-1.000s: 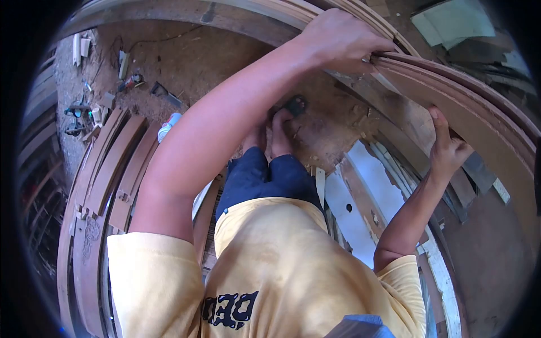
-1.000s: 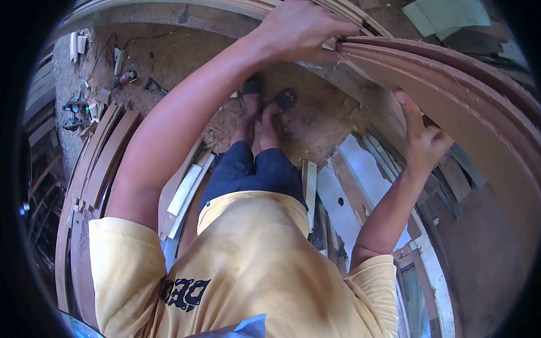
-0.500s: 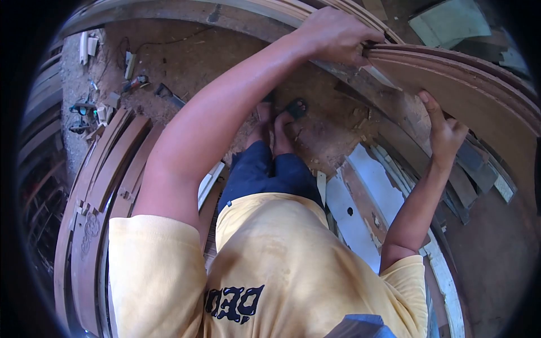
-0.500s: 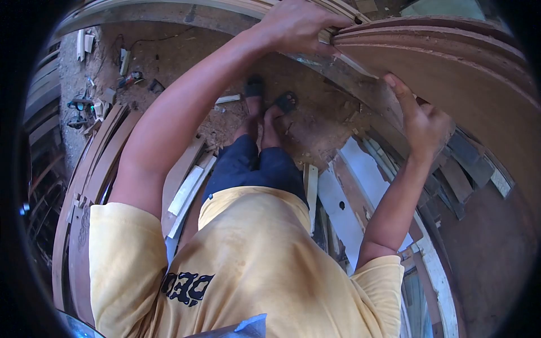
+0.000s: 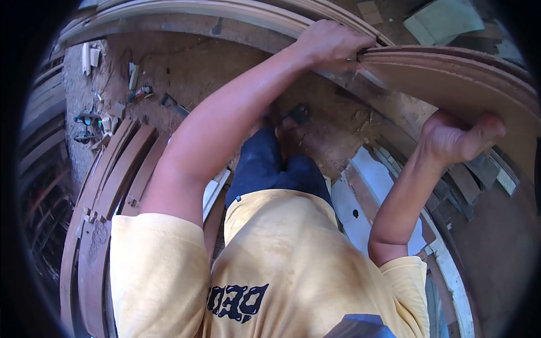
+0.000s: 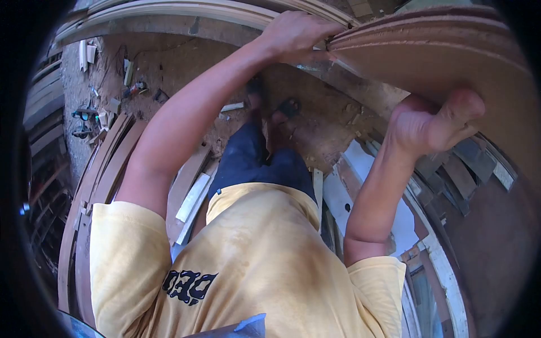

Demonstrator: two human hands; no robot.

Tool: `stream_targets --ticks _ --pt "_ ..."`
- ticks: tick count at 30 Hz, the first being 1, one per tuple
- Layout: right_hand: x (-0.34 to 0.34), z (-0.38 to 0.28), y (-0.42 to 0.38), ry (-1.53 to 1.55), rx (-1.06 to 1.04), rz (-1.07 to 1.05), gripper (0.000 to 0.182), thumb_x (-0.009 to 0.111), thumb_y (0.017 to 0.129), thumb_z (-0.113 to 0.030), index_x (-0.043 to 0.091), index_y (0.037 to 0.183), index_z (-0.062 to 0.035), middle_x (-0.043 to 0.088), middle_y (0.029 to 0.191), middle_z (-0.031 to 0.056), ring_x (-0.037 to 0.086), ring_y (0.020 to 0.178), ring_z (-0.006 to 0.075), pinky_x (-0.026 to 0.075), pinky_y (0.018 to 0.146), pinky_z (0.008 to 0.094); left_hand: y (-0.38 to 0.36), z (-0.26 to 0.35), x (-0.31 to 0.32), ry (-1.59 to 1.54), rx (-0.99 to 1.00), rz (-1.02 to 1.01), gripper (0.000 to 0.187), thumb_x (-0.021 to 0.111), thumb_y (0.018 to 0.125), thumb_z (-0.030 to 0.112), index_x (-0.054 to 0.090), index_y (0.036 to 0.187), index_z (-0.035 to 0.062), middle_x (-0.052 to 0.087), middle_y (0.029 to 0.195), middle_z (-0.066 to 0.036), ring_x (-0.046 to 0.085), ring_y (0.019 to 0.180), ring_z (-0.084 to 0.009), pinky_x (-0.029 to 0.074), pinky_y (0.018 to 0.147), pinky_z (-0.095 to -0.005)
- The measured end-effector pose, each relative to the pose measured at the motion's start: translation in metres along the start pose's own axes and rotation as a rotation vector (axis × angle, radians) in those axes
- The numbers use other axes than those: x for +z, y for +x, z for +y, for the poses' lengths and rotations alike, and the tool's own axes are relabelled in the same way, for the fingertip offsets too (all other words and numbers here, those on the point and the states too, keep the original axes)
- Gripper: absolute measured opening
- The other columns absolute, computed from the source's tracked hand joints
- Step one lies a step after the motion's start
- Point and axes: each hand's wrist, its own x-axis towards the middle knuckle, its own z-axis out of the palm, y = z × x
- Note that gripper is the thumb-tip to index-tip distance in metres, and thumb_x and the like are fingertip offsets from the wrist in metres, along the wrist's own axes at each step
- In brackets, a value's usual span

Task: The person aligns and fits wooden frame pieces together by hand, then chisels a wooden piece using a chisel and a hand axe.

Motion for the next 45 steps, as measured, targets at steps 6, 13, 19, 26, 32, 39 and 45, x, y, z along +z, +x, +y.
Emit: stream_targets --ticks 6,13,19,26,32,39,45 --pt "-0.014 0.009 -0.011 -0.020 -0.092 0.160 0.077 0.051 0.100 -0.063 0.048 0.145 -0.0003 0.058 0.139 0.0209 0.061 0.124 0.0322 0.050 0.107 0.0451 0.000 0.006 -0.005 0.012 -0.073 -0.112 0.040 0.075 0.085 0.044 0.063 0.113 0.0178 0.073 0.099 -0.009 0.071 0.096 -0.0339 0.056 0.081 -0.0488" --pt "-0.037 -0.016 -0.011 0.061 -0.038 -0.338 0.083 0.059 0.086 -0.076 0.058 0.123 -0.0020 0.062 0.108 0.0176 0.062 0.101 0.0323 0.051 0.093 0.0449 -0.009 0.010 -0.004 -0.135 -0.086 0.042 0.041 0.081 0.078 0.036 0.064 0.109 0.0145 0.072 0.093 -0.009 0.071 0.092 -0.0319 0.055 0.080 -0.0455" --pt "-0.052 -0.028 -0.028 0.019 0.023 -0.281 0.059 0.070 0.092 -0.057 0.059 0.119 -0.0042 0.063 0.102 0.0138 0.063 0.097 0.0301 0.049 0.092 0.0440 -0.009 0.007 -0.007 -0.154 -0.037 -0.043 0.045 0.085 0.071 0.031 0.063 0.106 0.0127 0.071 0.097 -0.006 0.068 0.095 -0.0262 0.053 0.083 -0.0389" --pt "-0.025 -0.040 -0.033 -0.199 0.100 -0.226 0.030 0.069 0.099 -0.029 0.056 0.115 -0.0073 0.063 0.102 0.0102 0.064 0.096 0.0265 0.048 0.090 0.0401 -0.004 0.005 -0.011 -0.195 0.003 -0.048 0.042 0.083 0.069 0.027 0.059 0.097 0.0091 0.065 0.092 -0.006 0.066 0.091 -0.0245 0.050 0.080 -0.0372" --pt "-0.026 -0.038 -0.026 -0.359 0.080 -0.103 0.032 0.068 0.100 -0.031 0.055 0.116 -0.0072 0.061 0.101 0.0094 0.063 0.094 0.0255 0.048 0.089 0.0405 0.005 0.003 -0.013 -0.199 -0.031 -0.111 0.042 0.083 0.069 0.028 0.060 0.099 0.0111 0.063 0.091 -0.004 0.064 0.089 -0.0225 0.049 0.079 -0.0363" --pt "-0.068 -0.044 0.009 -0.107 0.293 -0.386 0.030 0.056 0.106 -0.033 0.060 0.117 -0.0057 0.065 0.104 0.0105 0.065 0.097 0.0261 0.049 0.090 0.0428 0.009 0.000 -0.011 -0.168 -0.010 -0.115 0.035 0.077 0.075 0.027 0.062 0.104 0.0136 0.062 0.095 -0.002 0.063 0.088 -0.0196 0.048 0.076 -0.0343" --pt "-0.058 -0.049 0.011 -0.199 0.305 -0.386 0.030 0.060 0.104 -0.031 0.060 0.119 -0.0046 0.065 0.102 0.0117 0.067 0.094 0.0280 0.051 0.092 0.0440 0.009 -0.002 -0.006 -0.137 0.007 -0.063 0.034 0.073 0.075 0.026 0.067 0.108 0.0169 0.063 0.094 0.001 0.063 0.085 -0.0172 0.047 0.072 -0.0332"
